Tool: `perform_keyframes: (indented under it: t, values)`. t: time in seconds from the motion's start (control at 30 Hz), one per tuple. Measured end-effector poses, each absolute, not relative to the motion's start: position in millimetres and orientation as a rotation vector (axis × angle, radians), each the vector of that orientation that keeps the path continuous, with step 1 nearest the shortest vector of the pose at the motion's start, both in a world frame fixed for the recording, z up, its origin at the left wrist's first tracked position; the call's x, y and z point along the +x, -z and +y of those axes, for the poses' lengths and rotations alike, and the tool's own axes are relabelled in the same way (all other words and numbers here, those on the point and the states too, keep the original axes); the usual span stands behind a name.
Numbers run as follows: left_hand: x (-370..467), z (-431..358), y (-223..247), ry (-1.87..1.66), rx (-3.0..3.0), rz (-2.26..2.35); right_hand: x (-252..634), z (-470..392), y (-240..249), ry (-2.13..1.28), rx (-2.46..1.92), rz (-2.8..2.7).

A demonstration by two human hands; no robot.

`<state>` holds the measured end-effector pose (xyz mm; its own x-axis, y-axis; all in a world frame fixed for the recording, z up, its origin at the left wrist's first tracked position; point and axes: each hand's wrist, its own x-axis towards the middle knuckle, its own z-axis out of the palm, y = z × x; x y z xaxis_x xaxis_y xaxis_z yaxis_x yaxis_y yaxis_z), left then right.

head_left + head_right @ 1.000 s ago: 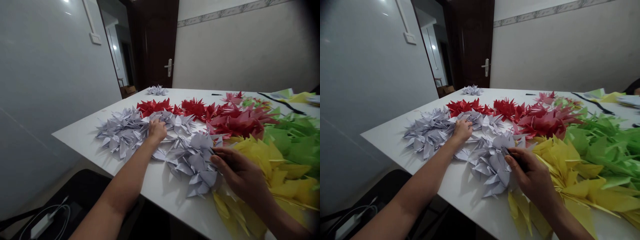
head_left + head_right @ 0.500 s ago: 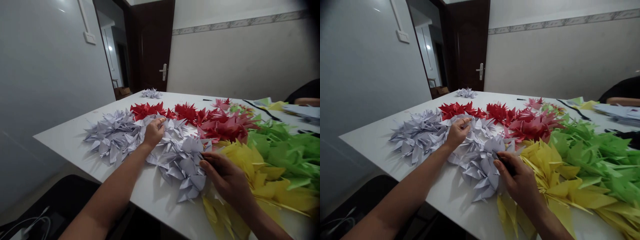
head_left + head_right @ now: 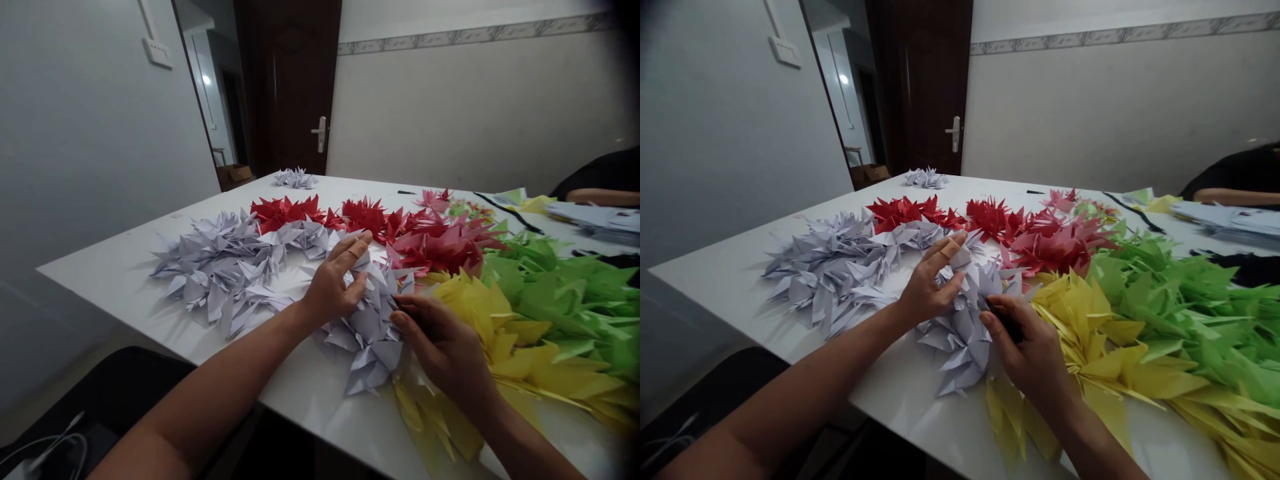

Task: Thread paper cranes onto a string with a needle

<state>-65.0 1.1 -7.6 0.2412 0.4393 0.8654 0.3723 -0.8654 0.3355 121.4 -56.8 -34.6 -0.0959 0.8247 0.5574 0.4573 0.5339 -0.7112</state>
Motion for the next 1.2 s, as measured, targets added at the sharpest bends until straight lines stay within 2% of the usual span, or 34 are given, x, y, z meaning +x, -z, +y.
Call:
perform_keyframes:
  t: [0.4, 0.8, 1.2]
  values:
    - [-60, -12, 4, -1.544, 2.466, 0.737, 123, -55, 36, -0.487, -1.082, -1.686]
    - [-60, -11, 6, -1.615, 2.344, 0.772, 118, -59, 24, -0.671, -1.044, -1.483]
    - [-57, -19, 3, -1.595, 2.457, 0.663, 120, -53, 31, -0.613, -1.072, -1.584]
